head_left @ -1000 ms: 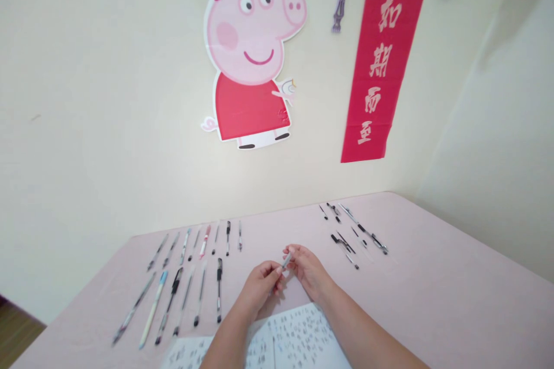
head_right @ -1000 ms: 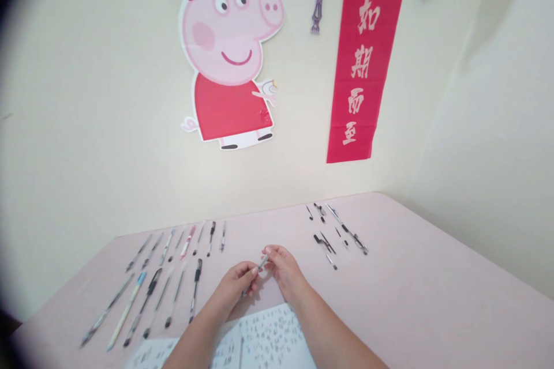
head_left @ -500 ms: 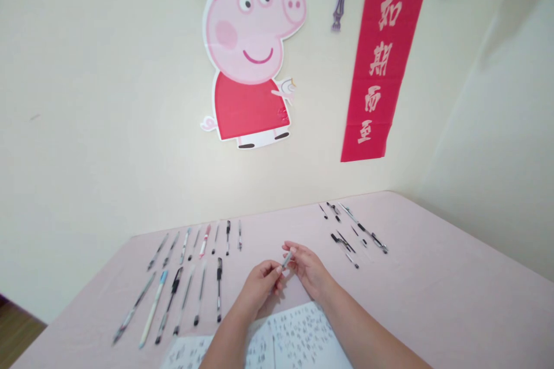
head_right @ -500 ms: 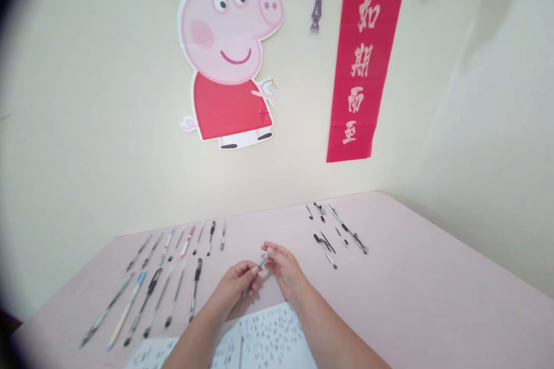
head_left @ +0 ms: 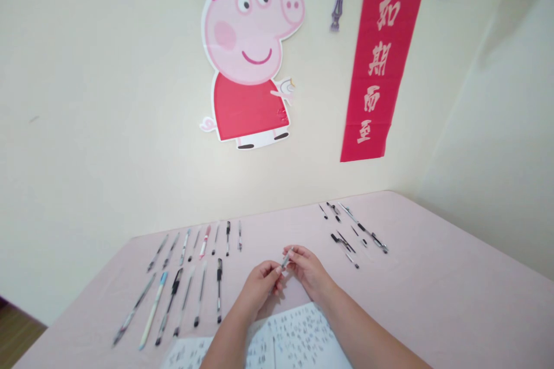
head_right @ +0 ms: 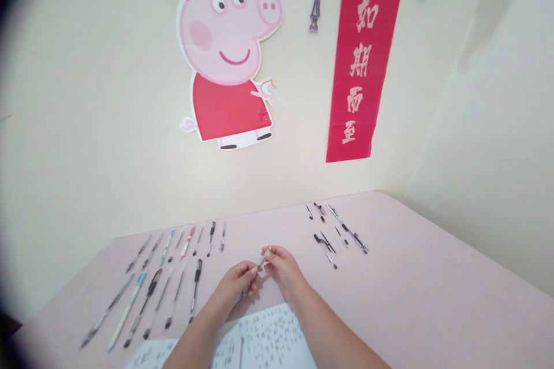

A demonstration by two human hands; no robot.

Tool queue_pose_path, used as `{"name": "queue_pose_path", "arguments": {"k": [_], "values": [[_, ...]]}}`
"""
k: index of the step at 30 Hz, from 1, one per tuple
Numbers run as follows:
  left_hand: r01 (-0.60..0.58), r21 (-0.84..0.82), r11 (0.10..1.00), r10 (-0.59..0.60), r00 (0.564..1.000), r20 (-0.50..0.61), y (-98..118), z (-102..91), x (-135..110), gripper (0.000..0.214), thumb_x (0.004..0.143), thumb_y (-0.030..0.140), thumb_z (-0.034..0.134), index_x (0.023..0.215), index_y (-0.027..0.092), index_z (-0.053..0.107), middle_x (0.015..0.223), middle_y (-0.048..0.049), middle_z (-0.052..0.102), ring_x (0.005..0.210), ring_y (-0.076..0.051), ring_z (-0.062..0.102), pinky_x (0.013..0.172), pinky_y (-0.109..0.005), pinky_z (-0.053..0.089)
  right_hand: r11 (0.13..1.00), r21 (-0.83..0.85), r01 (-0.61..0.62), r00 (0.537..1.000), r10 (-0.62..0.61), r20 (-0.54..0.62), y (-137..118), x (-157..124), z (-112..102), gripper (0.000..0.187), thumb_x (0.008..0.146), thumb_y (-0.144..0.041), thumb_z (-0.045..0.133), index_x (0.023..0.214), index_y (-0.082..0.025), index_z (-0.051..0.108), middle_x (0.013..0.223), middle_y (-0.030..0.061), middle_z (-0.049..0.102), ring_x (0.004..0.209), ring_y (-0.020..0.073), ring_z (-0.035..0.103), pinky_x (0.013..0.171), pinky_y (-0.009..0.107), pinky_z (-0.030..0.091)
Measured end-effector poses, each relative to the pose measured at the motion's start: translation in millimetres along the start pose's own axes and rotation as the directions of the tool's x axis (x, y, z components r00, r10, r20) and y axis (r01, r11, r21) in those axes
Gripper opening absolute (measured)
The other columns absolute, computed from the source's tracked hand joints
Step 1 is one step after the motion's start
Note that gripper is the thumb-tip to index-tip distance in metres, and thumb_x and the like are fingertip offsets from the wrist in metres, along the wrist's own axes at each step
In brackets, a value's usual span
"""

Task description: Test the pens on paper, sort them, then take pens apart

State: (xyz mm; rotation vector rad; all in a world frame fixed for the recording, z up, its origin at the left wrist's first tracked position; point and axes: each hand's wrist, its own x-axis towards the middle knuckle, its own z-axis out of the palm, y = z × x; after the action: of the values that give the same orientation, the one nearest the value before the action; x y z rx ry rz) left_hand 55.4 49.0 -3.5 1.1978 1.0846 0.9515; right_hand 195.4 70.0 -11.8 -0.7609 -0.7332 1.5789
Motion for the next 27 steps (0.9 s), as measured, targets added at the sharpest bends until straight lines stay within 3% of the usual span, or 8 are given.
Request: {"name": "queue_pose_path", "arguments": {"k": [3, 10, 27], "values": [[0.001, 0.0, 1.0, -0.001, 1.0, 0.002, -0.2, 0.3, 0.0, 0.043, 0.062, 0.056, 0.064, 0.069, 0.015, 0.055, 0.053, 0.0018, 0.054, 0.044, -0.008, 0.044, 0.048, -0.022, 0.031, 1.0, 0.022, -0.009, 0.999, 0.009, -0.034, -0.9, -0.4, 1.6, 0.037, 0.051, -0.033, 0.081, 0.082, -0.017, 0.067, 0.078, 0.0028, 0.065, 0.063, 0.012, 0.055, 0.061, 0.025, 0.04], [0.012, 0.023, 1.0, -0.012, 1.0, 0.0, -0.2, 0.4, 0.4, 0.043, 0.062, 0.057, 0.064, 0.069, 0.015, 0.055, 0.05, 0.0023, 0.053, 0.043, -0.008, 0.043, 0.047, -0.022, 0.03, 1.0, -0.017, 0.009, 1.0, -0.009, -0.021, 2.7, 0.7, 0.4, 0.032, 0.054, -0.038, 0.079, 0.059, -0.016, 0.057, 0.054, -0.0031, 0.054, 0.052, 0.0095, 0.047, 0.057, 0.023, 0.037], [0.003, -0.014, 1.0, -0.002, 1.0, 0.03, 2.9, 0.9, -1.8, 0.043, 0.063, 0.056, 0.064, 0.07, 0.015, 0.055, 0.054, 0.0019, 0.053, 0.045, -0.007, 0.044, 0.049, -0.022, 0.031, 0.998, 0.032, 0.048, 0.996, -0.046, -0.08, -1.2, 2.3, -3.9, 0.031, 0.054, -0.038, 0.08, 0.075, -0.016, 0.07, 0.082, 0.0049, 0.066, 0.072, 0.0135, 0.054, 0.065, 0.025, 0.04]]}}
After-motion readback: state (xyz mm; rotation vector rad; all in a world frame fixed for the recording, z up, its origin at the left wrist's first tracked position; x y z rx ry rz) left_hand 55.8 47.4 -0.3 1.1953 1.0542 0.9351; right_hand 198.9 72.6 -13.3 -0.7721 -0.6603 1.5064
